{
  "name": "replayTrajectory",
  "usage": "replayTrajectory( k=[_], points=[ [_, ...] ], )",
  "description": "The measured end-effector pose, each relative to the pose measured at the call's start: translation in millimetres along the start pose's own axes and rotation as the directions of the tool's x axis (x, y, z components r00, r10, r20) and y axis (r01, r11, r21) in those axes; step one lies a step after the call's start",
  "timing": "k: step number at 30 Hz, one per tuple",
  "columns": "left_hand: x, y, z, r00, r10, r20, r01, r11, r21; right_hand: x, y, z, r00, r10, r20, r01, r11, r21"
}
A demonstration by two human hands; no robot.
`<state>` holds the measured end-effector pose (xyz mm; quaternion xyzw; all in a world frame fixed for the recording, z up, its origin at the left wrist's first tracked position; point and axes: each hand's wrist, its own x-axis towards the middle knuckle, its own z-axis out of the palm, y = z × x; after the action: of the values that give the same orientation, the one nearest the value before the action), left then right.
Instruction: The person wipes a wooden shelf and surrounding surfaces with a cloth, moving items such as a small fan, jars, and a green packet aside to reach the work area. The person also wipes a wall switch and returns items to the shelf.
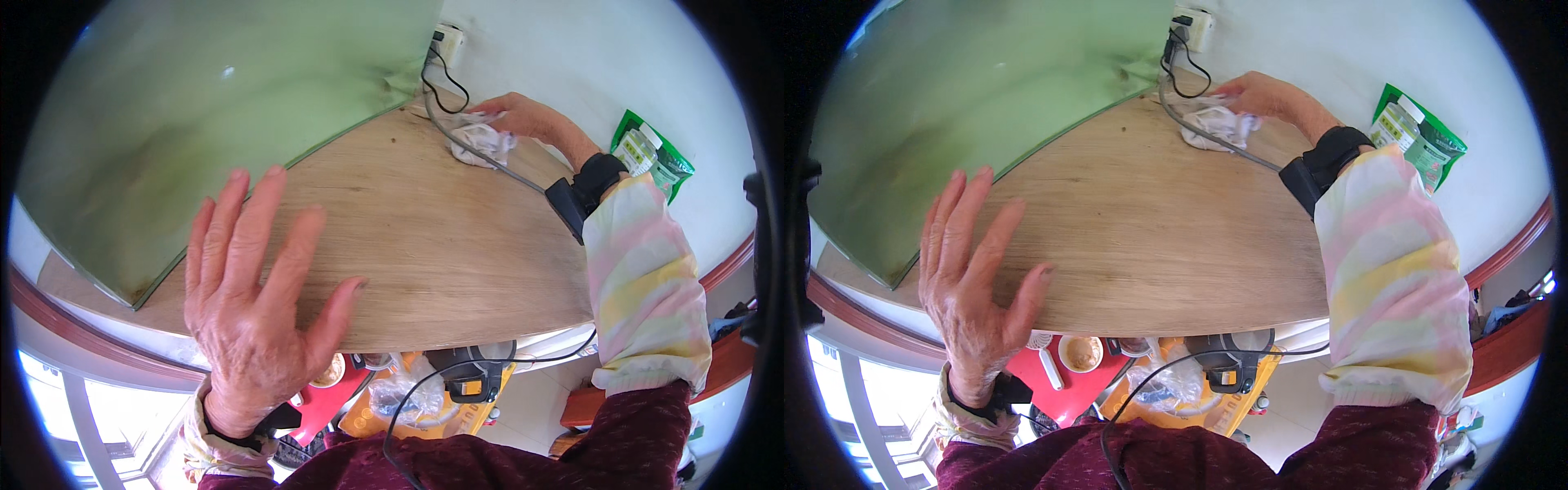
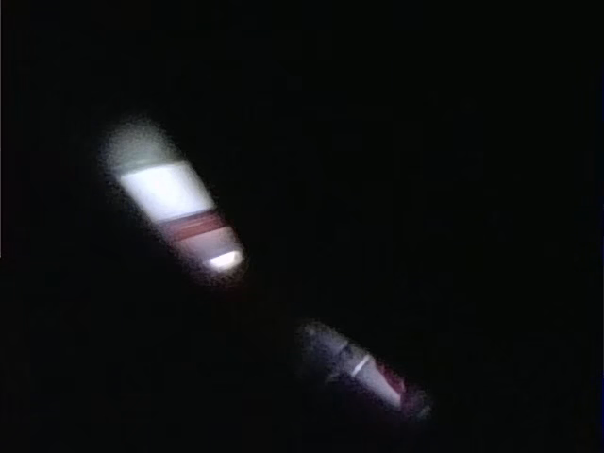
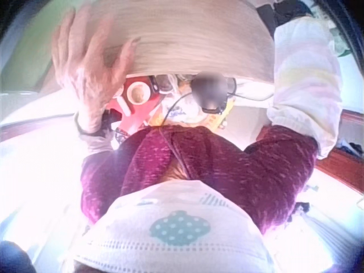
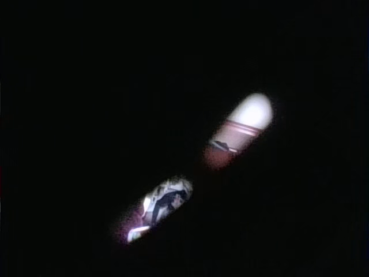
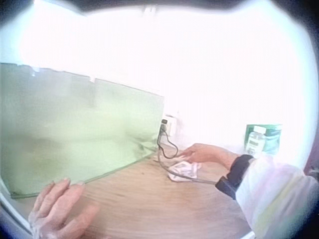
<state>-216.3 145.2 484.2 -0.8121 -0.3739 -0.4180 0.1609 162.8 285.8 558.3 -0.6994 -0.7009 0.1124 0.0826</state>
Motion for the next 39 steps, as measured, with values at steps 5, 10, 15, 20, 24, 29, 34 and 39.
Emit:
replayTrajectory(
  k=[5,10,15,20,24,29,34,39],
  points=[
    [-0.1,-0.7,0.5,1.000,-0.007,0.007,0.007,1.000,-0.016,40.7,-1.8,8.6,0.950,0.102,-0.295,-0.220,0.889,-0.401],
    [-0.5,0.1,-0.8,1.000,-0.019,0.016,0.020,0.999,-0.031,43.5,-29.4,21.1,0.999,0.028,-0.040,-0.018,0.973,0.232],
    [-0.9,-1.4,-0.4,1.000,-0.010,0.001,0.010,1.000,-0.026,23.4,-37.8,21.9,0.993,-0.107,0.053,0.062,0.840,0.539],
    [-1.7,-2.8,0.3,1.000,-0.014,0.005,0.014,0.999,-0.038,55.6,-51.8,21.0,0.966,0.137,-0.221,-0.170,0.976,-0.138],
    [-1.9,-0.7,0.0,1.000,-0.024,-0.009,0.023,0.997,-0.079,56.3,-54.9,21.9,0.984,0.175,-0.038,-0.170,0.979,0.113],
    [-1.5,0.9,0.3,1.000,-0.007,-0.024,0.005,0.998,-0.056,27.4,-46.9,11.3,0.955,-0.124,0.270,-0.032,0.862,0.506],
    [-3.9,-1.5,4.1,0.998,0.001,-0.056,-0.002,1.000,-0.028,-12.2,-52.6,1.6,0.983,0.176,-0.044,-0.144,0.908,0.393],
    [-5.9,0.4,5.5,0.996,0.000,-0.086,-0.003,1.000,-0.030,-52.8,-89.6,17.2,0.807,-0.281,-0.520,0.347,0.937,0.031]
  ],
)
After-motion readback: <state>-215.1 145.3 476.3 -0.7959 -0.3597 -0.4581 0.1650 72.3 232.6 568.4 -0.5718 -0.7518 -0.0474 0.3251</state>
